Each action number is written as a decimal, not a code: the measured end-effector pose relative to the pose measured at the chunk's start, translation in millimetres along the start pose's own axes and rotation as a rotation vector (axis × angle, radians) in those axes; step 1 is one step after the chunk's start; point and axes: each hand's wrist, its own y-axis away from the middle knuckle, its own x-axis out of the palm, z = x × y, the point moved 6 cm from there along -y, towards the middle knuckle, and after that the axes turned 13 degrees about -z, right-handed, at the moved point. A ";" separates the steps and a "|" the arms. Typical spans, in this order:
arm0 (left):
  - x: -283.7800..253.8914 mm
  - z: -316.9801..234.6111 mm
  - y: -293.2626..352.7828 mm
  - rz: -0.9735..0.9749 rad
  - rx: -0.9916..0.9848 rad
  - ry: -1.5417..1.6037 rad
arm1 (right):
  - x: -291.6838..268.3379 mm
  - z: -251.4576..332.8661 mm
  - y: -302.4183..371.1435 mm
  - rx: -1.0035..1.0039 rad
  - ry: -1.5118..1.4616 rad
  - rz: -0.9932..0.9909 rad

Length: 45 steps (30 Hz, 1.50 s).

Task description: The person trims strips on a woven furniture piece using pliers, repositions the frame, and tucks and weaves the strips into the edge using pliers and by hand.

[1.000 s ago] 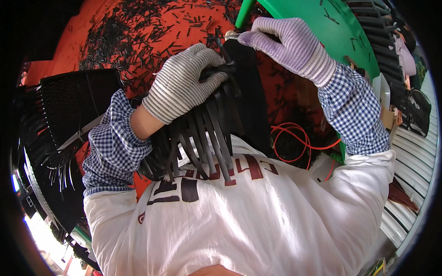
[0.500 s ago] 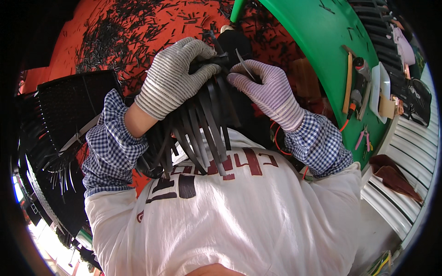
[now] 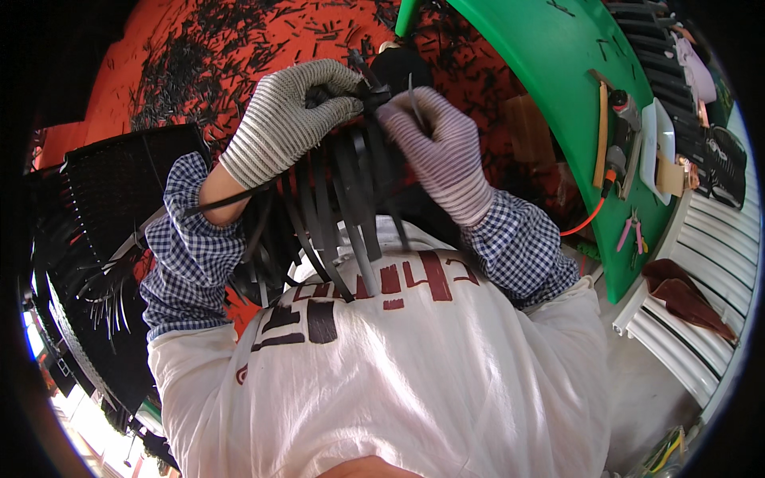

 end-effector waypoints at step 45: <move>-2.9 -18.6 3.3 -0.159 0.355 -0.221 | 7.3 10.3 -54.2 -0.231 0.058 0.313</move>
